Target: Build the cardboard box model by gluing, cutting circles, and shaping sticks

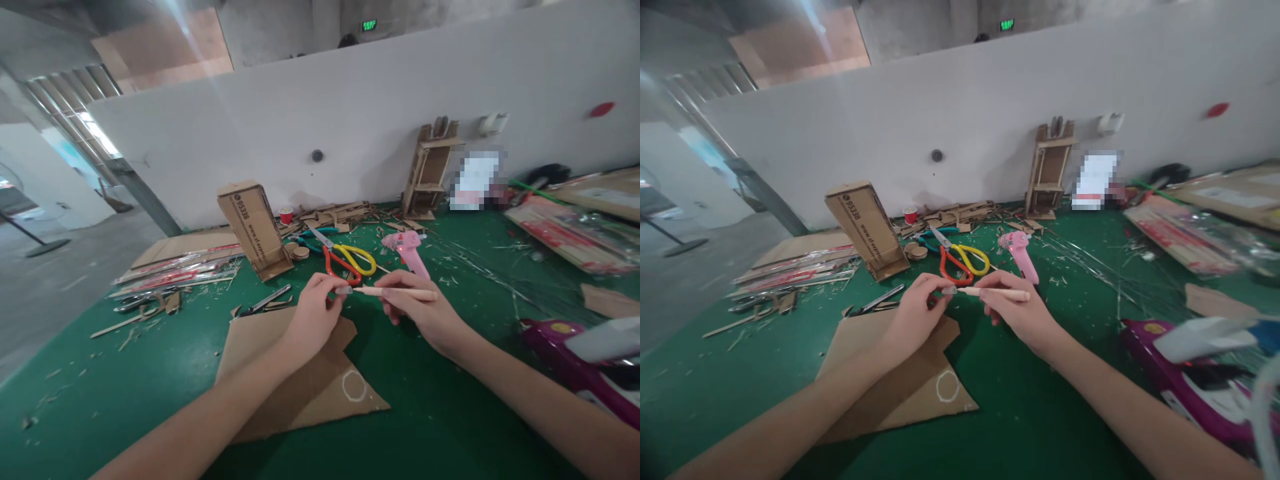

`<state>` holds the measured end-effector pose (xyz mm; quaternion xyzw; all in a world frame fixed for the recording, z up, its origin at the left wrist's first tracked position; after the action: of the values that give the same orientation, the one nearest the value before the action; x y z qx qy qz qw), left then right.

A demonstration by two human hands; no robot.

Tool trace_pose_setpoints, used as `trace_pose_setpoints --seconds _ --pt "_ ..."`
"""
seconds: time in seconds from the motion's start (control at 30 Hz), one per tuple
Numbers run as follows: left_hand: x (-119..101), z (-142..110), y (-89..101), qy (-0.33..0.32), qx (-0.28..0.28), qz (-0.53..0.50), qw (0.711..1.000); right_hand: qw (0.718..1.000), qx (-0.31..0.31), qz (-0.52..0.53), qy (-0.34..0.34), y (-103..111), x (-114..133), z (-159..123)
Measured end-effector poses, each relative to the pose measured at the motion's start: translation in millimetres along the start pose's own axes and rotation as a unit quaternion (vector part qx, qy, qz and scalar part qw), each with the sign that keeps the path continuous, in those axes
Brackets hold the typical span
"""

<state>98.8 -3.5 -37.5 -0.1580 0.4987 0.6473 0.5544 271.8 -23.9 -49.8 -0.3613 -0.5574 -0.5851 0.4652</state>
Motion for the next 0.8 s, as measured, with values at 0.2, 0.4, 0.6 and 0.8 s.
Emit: trace_pose_setpoints --seconds 0.2,0.4,0.6,0.8 --pt "3 1 -0.8 0.003 0.000 -0.004 1.000 0.999 0.000 -0.039 0.015 -1 2 -1" --pt "-3 0 -1.9 -0.016 0.036 0.014 0.999 0.993 0.044 -0.109 0.018 -6 4 1" --pt "-14 -3 -2.4 -0.032 0.078 0.044 0.995 0.994 0.061 -0.083 0.022 -2 6 1" --pt "-24 -11 -2.8 -0.065 0.099 0.036 0.992 0.997 0.078 -0.026 0.007 -1 6 -2"
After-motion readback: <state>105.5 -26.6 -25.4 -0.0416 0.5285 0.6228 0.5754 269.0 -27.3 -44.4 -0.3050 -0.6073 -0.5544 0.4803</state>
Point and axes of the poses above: each hand's wrist, its own z-axis towards the middle knuckle, its own y-axis out of the back of the hand, x = y × z, the point moved 5 cm from there along z, towards the middle knuckle, and after that the axes turned 12 degrees about -z, right-handed, at the moved point
